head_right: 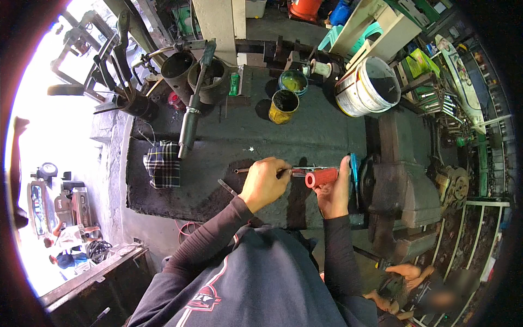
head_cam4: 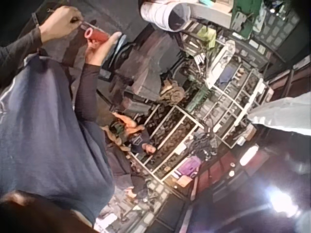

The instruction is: The person strips the insulation from a red electrical cable using pliers and a knife, then twists the exposed wires. The person works at a cluttered workbench in a workshop.

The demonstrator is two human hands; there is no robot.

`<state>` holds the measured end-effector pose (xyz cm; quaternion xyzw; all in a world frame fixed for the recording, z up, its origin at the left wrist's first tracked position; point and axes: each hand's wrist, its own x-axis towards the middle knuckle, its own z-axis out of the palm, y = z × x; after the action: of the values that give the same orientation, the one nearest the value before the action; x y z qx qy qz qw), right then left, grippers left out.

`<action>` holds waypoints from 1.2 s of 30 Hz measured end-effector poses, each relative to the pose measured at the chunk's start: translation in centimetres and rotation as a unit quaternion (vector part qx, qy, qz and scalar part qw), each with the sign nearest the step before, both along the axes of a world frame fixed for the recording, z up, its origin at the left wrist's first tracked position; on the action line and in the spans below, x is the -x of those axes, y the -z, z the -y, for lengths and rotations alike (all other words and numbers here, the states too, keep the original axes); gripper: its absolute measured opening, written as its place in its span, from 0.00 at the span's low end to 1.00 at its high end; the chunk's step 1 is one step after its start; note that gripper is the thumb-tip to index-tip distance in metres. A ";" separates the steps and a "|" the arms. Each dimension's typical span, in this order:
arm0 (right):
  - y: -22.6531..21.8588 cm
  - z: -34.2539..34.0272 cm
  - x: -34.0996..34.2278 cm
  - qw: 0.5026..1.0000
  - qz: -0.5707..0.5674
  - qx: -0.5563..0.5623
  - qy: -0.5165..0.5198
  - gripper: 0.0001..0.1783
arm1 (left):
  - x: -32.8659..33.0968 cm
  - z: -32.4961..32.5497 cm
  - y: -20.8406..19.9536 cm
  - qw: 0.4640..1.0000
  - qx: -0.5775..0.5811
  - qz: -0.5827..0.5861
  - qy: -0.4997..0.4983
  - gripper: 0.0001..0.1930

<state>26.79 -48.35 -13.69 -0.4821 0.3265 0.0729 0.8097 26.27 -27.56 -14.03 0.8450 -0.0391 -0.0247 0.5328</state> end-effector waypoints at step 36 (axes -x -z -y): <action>-1.8 -1.1 1.1 0.993 0.084 0.075 0.026 0.32 | -1.8 -1.7 -1.1 0.998 0.021 -0.054 0.033 0.12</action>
<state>25.73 -47.27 -11.94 -0.5374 0.2743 -0.0143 0.7973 28.06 -25.88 -12.92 0.8293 -0.0382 -0.0869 0.5507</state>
